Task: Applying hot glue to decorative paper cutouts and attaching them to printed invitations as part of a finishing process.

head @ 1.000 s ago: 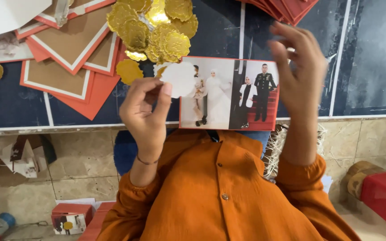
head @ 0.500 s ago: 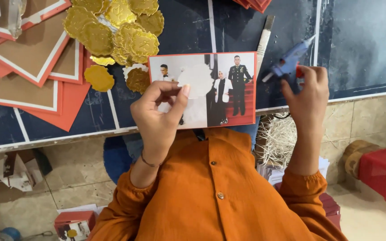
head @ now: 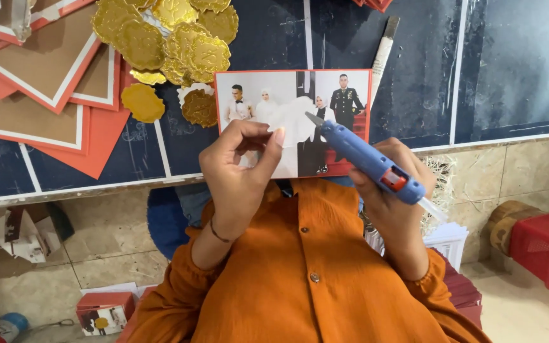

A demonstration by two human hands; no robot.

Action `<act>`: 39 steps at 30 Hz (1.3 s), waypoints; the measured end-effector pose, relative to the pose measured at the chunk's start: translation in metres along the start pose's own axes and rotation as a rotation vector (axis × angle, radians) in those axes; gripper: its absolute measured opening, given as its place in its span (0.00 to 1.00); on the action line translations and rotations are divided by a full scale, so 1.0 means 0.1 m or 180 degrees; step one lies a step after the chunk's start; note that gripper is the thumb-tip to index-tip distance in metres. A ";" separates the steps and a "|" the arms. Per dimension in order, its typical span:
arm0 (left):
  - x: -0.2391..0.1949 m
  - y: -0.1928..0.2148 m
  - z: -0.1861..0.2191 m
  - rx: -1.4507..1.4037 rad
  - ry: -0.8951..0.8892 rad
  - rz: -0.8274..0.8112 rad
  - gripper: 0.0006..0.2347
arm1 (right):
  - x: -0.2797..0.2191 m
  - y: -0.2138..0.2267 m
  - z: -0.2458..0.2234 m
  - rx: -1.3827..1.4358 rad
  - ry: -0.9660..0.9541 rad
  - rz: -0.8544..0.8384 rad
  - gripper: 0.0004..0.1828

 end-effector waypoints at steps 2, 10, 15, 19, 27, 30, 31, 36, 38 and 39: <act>-0.02 0.01 0.00 0.0009 -0.0017 0.0005 0.08 | -0.01 -0.06 0.04 -0.0098 -0.0026 0.0207 0.23; -0.01 0.05 0.03 -0.0012 -0.0107 0.0001 0.07 | 0.03 -0.08 -0.21 -0.0037 0.0174 0.0120 0.25; 0.04 0.11 0.03 0.0023 -0.0136 0.0106 0.07 | -0.06 -0.05 0.05 -0.0300 0.0178 0.0230 0.24; 0.07 0.15 0.04 0.0032 -0.0138 0.0157 0.08 | -0.10 -0.04 0.01 -0.0415 0.0130 0.0097 0.24; 0.05 0.15 0.06 0.0063 -0.0191 0.0100 0.09 | -0.01 -0.04 -0.18 -0.0420 0.0157 0.0201 0.26; 0.02 0.10 0.10 0.0208 -0.0205 -0.0093 0.08 | 0.06 -0.07 -0.32 -0.0651 -0.0151 0.0205 0.22; 0.02 0.10 0.11 0.0185 -0.0208 -0.0100 0.08 | 0.07 -0.08 -0.32 -0.0715 -0.0112 0.0225 0.25; 0.02 0.12 0.11 0.0196 -0.0192 -0.0084 0.08 | 0.06 -0.10 -0.32 -0.0707 0.0054 0.0205 0.27; 0.04 0.13 0.12 0.0194 -0.0262 -0.0067 0.08 | 0.03 -0.10 -0.32 -0.0824 0.0133 0.0200 0.28; 0.04 0.14 0.11 0.0192 -0.0260 -0.0070 0.08 | 0.02 -0.09 -0.32 -0.0826 0.0129 0.0200 0.28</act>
Point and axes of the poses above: each hand's wrist, its own x-axis towards the middle knuckle, its own y-axis out of the back of the hand, z = x × y, the point moved 8 cm from there along x, towards the middle knuckle, and after that the axes turned 15 degrees about -y, right-handed, at the moved point
